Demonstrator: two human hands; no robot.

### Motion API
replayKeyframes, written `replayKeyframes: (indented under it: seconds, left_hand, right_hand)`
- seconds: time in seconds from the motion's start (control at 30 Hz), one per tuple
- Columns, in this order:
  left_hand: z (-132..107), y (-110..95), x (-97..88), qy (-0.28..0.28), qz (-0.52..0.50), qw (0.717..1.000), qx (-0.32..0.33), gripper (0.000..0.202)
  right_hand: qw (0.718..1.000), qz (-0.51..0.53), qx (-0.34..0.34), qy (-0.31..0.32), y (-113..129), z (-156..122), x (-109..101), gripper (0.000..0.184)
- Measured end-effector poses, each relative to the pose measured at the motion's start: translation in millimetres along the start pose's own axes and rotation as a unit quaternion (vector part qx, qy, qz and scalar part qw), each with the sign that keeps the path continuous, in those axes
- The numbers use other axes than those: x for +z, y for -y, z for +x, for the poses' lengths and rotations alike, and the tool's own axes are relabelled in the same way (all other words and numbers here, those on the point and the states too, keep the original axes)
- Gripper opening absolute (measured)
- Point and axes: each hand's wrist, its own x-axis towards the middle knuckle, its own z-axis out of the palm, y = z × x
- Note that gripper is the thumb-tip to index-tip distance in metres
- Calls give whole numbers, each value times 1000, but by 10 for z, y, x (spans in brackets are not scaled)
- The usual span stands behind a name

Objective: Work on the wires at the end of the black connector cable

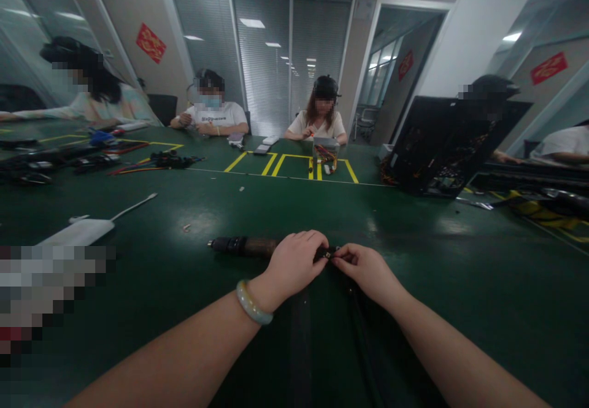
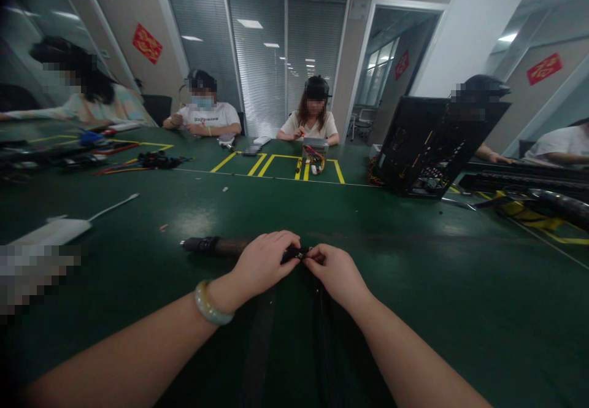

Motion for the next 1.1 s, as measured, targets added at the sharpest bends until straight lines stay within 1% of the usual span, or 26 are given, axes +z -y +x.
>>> replayKeyframes:
  seconds: [0.07,0.17,0.23,0.43,0.57,0.67,0.77,0.87,0.97,1.03,1.1]
  left_hand:
    - [-2,3,9,-1,2,1000,-1,14]
    - [-7,2,10,8,7,1000,19,10]
    - [-8,0,7,11,10,1000,27,11]
    - [-1,6,15,-5,4,1000,5,12]
    - [0,9,5,11,7,1000,25,10]
    - [-1,3,-3,17,11,999,34,13]
    - [-1,-4,-1,6,9,1000,15,15]
    - [-1,-9,-5,0,4,1000,3,11]
    - [0,-13,-20,10,3,1000,20,7]
    - [2,-15,-28,17,2,999,29,9]
    - [4,-17,-27,16,1,1000,26,12]
  right_hand:
    - [1000,2,5,0,-4,1,2,17]
    - [1000,6,0,-3,-8,3,4,17]
    - [1000,10,-5,-4,-7,1,2,16]
    - [1000,5,-3,0,5,-6,-12,16]
    - [1000,4,-8,-9,4,4,1,16]
    - [1000,7,-11,-8,2,7,6,16]
    - [1000,7,-2,1,7,0,-5,16]
    - [1000,3,1,0,16,-5,-15,15]
    - [1000,-2,-6,-6,16,-2,-11,15]
    - [1000,0,-6,-6,9,1,-3,16]
    - [1000,5,-5,-3,-4,4,3,16]
